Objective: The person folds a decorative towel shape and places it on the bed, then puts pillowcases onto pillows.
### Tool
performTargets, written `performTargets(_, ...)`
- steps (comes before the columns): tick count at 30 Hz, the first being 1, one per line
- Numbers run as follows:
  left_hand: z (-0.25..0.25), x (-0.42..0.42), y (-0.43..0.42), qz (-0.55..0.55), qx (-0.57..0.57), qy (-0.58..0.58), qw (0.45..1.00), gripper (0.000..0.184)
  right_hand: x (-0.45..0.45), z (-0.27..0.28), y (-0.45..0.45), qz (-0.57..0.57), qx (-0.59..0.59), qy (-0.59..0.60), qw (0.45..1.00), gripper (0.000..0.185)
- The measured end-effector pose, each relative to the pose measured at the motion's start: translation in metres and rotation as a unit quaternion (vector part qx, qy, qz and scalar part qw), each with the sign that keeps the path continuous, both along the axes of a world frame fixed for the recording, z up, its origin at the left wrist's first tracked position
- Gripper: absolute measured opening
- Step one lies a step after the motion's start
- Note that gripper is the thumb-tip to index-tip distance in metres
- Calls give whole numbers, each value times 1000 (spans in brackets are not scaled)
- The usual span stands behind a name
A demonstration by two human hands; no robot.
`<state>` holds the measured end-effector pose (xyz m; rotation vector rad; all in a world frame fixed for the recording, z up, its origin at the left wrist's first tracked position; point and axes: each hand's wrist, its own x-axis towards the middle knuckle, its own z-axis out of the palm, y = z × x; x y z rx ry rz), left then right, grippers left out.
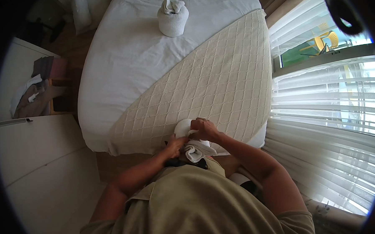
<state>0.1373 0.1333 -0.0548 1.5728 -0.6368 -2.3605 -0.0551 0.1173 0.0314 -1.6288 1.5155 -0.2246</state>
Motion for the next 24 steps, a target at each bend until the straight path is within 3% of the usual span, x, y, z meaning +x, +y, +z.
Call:
performTargets(5,10,-7,7,66,-24,23,997,70,13,-3,-10,8,-26,26,999,44)
performTargets(8,1,-11,9,55,-42,-38,997,76,19,-3,-23,-31,57,114,991,52)
performTargets(10,-9,-11,11,45,-51,-81,994,78,20,-6,-30,50,163,96,981,60)
performTargets(13,-17,-10,15,49,-77,-56,994,83,25,-8,-31,60,162,120,978,61)
performTargets(15,-16,-13,17,69,-106,-71,989,52,29,-5,-29,68,120,138,981,58)
performTargets(16,-14,-12,16,72,-105,-70,989,52,31,-3,-27,72,78,154,982,55)
performTargets(18,-11,-10,13,47,-96,-58,993,88,37,2,-27,80,73,170,980,51)
performTargets(24,-23,-12,11,24,-112,-71,991,94,48,7,-31,74,57,190,977,48)
